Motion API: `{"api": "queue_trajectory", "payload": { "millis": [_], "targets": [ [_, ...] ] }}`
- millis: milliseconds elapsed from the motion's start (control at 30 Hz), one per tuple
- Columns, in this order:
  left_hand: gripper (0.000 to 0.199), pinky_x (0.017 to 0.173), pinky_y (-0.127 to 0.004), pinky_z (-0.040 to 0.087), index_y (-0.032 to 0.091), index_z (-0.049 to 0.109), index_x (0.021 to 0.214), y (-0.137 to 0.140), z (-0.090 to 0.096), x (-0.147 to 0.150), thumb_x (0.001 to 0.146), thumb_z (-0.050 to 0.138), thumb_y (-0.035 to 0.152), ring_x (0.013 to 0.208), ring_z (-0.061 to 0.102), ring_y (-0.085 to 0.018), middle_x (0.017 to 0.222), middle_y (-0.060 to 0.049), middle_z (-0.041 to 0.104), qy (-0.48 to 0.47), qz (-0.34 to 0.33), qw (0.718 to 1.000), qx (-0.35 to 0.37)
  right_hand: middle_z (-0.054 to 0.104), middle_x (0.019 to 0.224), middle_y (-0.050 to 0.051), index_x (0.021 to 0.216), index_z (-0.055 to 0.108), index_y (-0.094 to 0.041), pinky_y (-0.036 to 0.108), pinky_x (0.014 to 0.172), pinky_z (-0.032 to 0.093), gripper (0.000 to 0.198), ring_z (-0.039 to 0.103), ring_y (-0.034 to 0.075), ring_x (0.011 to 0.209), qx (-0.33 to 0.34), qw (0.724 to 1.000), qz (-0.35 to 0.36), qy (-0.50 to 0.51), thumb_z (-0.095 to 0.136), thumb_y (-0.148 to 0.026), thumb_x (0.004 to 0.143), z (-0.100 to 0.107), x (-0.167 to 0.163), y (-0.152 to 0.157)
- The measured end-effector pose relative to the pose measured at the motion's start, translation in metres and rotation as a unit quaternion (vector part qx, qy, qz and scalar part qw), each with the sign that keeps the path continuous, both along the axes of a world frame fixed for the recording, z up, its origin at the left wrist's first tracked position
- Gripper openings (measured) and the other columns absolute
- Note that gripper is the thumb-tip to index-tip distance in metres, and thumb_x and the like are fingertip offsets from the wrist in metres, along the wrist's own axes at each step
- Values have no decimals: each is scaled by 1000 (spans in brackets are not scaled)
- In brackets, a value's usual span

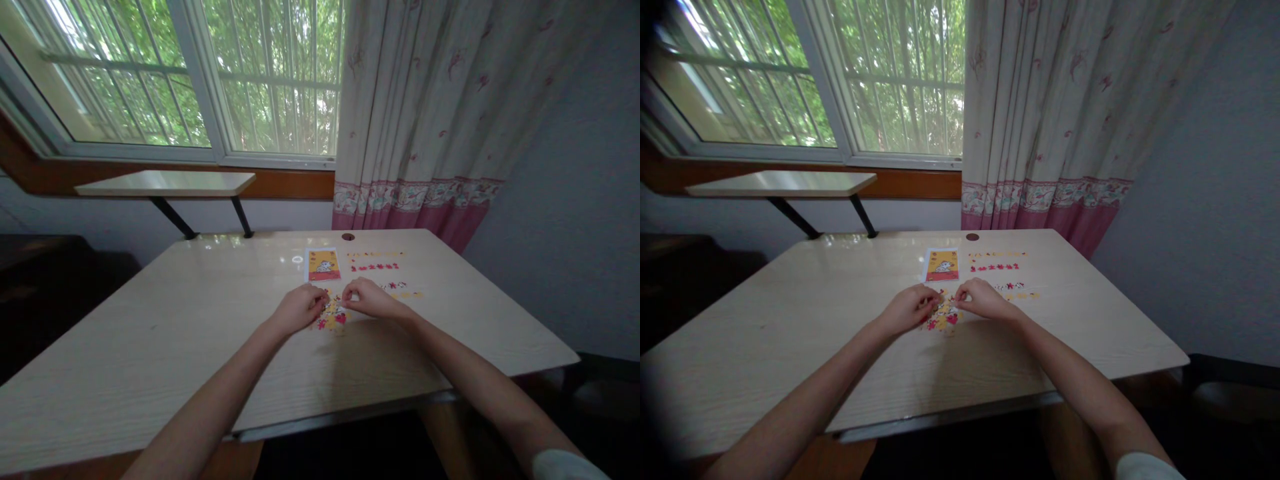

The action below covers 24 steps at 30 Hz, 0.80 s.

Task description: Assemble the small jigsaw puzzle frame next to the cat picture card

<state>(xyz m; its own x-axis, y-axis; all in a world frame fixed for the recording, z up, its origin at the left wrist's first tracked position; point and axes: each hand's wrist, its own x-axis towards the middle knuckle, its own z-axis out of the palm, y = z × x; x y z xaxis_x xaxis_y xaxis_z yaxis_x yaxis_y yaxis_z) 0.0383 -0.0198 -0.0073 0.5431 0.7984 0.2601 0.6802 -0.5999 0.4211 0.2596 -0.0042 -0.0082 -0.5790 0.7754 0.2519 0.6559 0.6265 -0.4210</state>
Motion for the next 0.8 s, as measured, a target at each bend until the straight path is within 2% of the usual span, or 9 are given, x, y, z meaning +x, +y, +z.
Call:
{"api": "queue_trajectory", "payload": {
  "millis": [67, 133, 233, 333, 500, 800],
  "targets": [
    [24, 63, -23, 41, 17, 69, 86, -1, -2, 4, 84, 47, 25, 68, 57, -15, 77, -5, 67, -57, 4, 998, -37, 67, 74, 2, 76, 67, -19, 26, 71, 40, 7, 58, 14, 73, 21, 999, 13, 39, 67, -25, 76, 1, -1, -1],
    [24, 57, -22, 38, 15, 69, 82, -1, -4, 8, 83, 50, 30, 61, 53, -13, 70, -3, 65, -115, 12, 990, -81, 67, 74, 1, 76, 66, -19, 26, 72, 39, 7, 58, 14, 74, 70, 995, 11, 70, 66, -26, 77, 2, -2, -2],
    [34, 48, -21, 32, 12, 68, 75, -3, -5, 14, 80, 54, 43, 51, 46, -11, 58, -1, 59, -189, 37, 969, -156, 66, 74, 1, 75, 64, -19, 29, 75, 37, 8, 57, 15, 75, 159, 984, 5, 81, 64, -27, 79, 4, -4, -6],
    [37, 49, -21, 33, 11, 67, 71, -4, -3, 17, 76, 57, 46, 51, 46, -11, 57, -1, 58, -257, 43, 943, -206, 67, 73, 2, 75, 63, -19, 29, 73, 34, 10, 56, 15, 74, 226, 971, 25, 68, 61, -27, 81, 7, -7, -12],
    [33, 58, -23, 40, 12, 69, 73, -3, -2, 17, 72, 62, 45, 61, 54, -14, 68, -4, 65, -315, 35, 925, -211, 67, 72, 2, 75, 64, -20, 30, 70, 31, 13, 53, 15, 70, 295, 953, 31, 63, 57, -28, 84, 9, -11, -18],
    [22, 63, -25, 44, 13, 68, 72, -1, -2, 15, 72, 60, 34, 65, 57, -15, 70, -4, 67, -331, 23, 920, -207, 68, 75, 2, 79, 67, -24, 33, 72, 31, 19, 52, 15, 72, 314, 949, 34, 18, 53, -33, 88, 9, -8, -19]
  ]
}}
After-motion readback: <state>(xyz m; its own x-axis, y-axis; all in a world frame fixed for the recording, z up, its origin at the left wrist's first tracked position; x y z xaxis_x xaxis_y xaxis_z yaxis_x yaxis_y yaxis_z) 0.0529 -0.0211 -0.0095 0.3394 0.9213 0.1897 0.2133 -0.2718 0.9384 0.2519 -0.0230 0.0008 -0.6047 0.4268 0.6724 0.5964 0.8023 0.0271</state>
